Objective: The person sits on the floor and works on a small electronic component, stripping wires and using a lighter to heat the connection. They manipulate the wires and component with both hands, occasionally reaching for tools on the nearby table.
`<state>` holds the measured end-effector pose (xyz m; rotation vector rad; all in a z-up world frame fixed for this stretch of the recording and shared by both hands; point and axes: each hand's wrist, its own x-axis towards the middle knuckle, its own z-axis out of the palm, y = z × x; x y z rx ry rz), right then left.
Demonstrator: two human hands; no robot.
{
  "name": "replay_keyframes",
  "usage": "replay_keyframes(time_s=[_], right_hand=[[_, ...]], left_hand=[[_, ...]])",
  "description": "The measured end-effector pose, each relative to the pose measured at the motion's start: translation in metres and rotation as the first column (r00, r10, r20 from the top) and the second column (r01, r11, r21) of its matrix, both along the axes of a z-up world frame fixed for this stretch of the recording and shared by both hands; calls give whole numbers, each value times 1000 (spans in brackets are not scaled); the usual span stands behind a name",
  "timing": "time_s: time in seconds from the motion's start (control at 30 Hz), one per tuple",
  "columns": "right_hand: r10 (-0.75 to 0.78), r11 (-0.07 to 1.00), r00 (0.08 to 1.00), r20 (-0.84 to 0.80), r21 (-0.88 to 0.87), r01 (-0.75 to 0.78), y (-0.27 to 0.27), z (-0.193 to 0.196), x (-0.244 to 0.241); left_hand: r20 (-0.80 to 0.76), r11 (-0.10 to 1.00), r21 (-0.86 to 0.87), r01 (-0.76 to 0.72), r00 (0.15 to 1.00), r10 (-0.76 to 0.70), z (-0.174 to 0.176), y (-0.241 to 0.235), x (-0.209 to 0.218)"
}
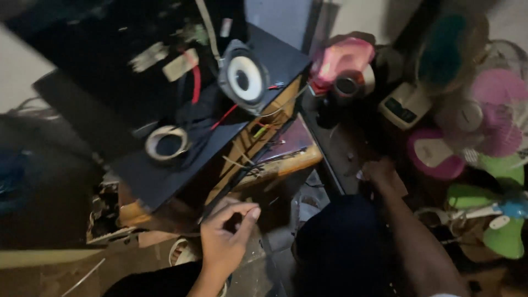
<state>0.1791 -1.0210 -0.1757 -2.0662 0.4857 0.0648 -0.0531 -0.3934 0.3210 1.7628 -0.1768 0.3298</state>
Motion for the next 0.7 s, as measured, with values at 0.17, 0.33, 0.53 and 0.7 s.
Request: replay_keyframes(time_s=[0.17,0.33,0.53,0.7], right_hand=[[-165,927,939,301,-277,252,185,324,-69],[103,989,841,532,-142,-31,315,485,-134],[843,528,344,414,-513,-677,406,558,-182],[746,616,275,606,-472,-631,415,530,-168]], left_hand=[[75,997,-53,-63,995,67,2,-3,5],[104,993,-72,-91,990,98,2,-12,11],[90,989,-142,-35,995,49,14,-23,12],[73,968,-246,-37,996,57,17,-22,14]])
